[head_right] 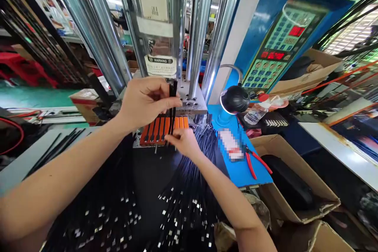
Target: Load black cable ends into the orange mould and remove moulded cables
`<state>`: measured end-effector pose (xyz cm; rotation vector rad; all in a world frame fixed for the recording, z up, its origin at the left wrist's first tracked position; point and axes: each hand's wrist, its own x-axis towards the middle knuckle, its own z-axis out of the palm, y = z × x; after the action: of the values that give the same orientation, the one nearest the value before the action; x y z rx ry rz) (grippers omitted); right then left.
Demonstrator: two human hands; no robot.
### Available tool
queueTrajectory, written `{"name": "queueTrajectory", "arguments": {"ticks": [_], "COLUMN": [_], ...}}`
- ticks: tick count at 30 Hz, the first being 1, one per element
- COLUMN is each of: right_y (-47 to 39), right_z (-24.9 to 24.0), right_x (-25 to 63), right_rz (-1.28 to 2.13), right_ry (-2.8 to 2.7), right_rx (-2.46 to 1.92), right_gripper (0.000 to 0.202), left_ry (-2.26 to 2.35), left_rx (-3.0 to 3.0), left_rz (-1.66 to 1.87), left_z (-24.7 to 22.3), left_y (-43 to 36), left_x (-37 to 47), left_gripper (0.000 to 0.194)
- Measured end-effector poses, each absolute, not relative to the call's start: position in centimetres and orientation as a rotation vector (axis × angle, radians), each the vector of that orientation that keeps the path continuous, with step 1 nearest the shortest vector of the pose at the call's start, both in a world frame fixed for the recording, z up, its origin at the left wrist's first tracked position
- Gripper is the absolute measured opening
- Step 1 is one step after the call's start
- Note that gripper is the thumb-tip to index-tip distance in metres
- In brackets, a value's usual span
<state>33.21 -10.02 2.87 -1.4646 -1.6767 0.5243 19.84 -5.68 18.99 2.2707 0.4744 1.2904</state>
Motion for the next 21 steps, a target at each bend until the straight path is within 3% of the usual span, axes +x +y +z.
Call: {"name": "queueTrajectory", "arguments": {"ticks": [4,7,10,15,21], "right_y": [-5.9,-4.3,-3.4,-1.9,-2.8], "right_z": [3.1,3.2,2.8,1.9,3.2], "right_x": [34.5,35.1,35.3,35.4,35.6], "right_rz": [0.540,0.647,0.714,0.747,0.497], "right_ry": [-1.534,-1.529,-1.531,-1.605,-1.718], "right_rx": [-1.489,-1.473,-1.437,-1.402,-1.624], "right_gripper": [0.032,0.030,0.034,0.041,0.039], "left_ry": [0.328,0.494,0.593,0.411,0.561], "left_rx": [2.435,2.395,2.545,2.728,2.876], "left_rz": [1.210,1.206,0.954,0.720,0.684], "left_z": [17.5,13.1,8.0,2.6,1.6], "left_y": [-6.2,-5.7,-4.8,-3.1,-2.7], "left_x": [18.4,16.9,15.7,15.3,15.5], "left_gripper": [0.018,0.020,0.007,0.027,0.035]}}
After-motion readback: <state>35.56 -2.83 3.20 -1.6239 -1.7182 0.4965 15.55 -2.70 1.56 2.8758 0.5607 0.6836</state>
